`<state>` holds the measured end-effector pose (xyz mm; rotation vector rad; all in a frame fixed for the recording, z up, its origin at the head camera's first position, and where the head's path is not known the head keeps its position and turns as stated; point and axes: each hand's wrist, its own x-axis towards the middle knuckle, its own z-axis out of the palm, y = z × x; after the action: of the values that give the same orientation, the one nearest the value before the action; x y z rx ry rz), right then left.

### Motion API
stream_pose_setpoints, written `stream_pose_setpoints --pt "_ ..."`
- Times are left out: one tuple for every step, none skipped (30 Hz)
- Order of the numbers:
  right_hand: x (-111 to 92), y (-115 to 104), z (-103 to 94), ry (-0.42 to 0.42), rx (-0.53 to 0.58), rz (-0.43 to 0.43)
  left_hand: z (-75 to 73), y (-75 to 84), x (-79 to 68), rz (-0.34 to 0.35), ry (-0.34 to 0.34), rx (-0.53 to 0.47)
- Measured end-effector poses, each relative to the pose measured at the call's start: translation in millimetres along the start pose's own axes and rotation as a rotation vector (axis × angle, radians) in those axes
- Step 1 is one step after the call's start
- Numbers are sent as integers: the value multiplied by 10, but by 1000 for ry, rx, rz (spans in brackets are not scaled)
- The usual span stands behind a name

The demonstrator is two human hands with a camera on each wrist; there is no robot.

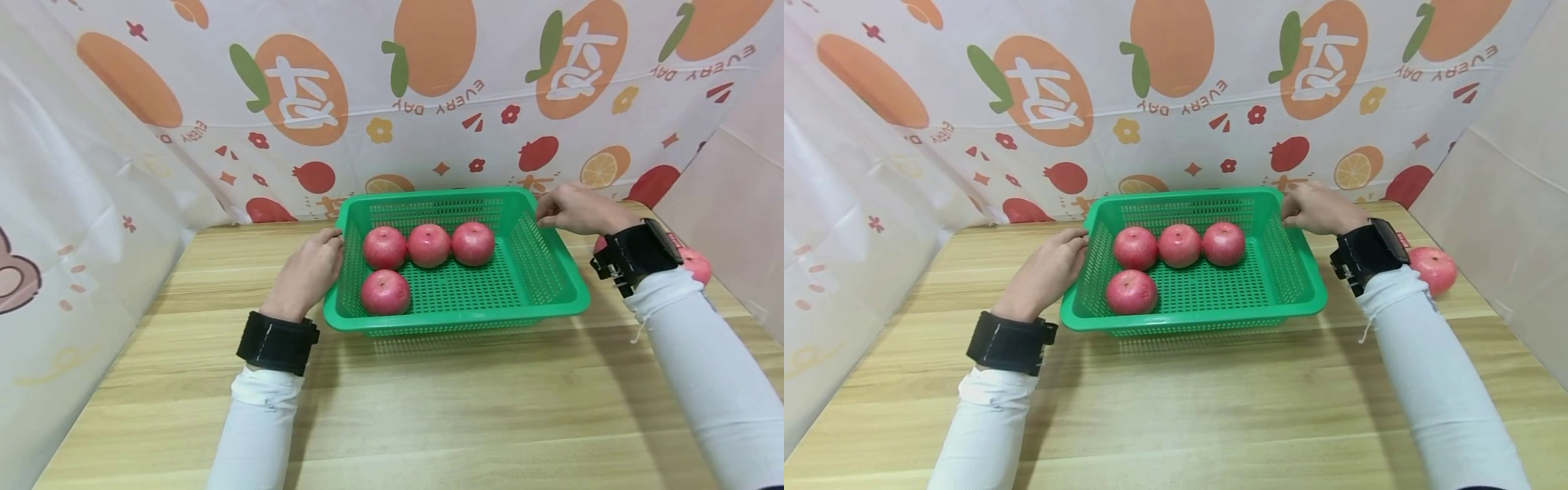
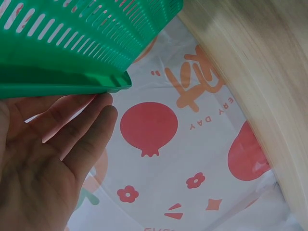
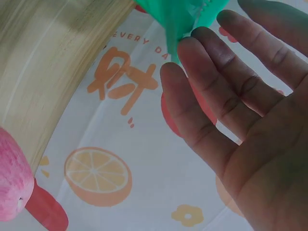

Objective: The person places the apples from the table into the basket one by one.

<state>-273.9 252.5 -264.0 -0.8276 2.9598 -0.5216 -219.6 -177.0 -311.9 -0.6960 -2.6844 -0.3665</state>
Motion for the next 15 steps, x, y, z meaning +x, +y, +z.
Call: stream_pose_setpoints --pt "-2 1 -1 -1 -6 8 0 -2 0 0 0 0" --pt "-4 1 0 -2 -11 16 -1 -2 -1 0 1 0" --pt "-7 6 0 -3 -17 23 1 -4 -2 0 2 -1" --pt "-10 11 0 -3 -23 29 0 -4 -2 -1 2 -2" --pt "-12 18 1 -3 -30 33 -1 -2 -4 -1 1 -2" --pt "-16 27 2 -5 -33 35 -2 -2 -5 -1 1 -2" --pt "-18 32 3 -4 -40 37 -1 -2 -6 0 2 -3" --pt "-21 40 3 -4 -42 36 -1 -3 -8 1 3 -3" --pt "-26 49 3 -3 -49 37 -2 -3 -9 1 4 -4" --pt "-29 55 4 -2 -51 38 -3 -3 -9 0 3 -5" --pt "-33 58 4 -1 -55 39 -4 -3 -11 -1 3 -5" --pt "-36 60 4 -1 -57 40 -4 -4 -11 -1 4 -7" --pt "-40 63 3 -1 -60 42 -3 -3 -11 0 4 -8" --pt "-46 67 0 -3 -63 46 -3 -2 -9 0 5 -9" --pt "-51 71 -2 -4 -70 48 -2 -2 -8 0 5 -9"
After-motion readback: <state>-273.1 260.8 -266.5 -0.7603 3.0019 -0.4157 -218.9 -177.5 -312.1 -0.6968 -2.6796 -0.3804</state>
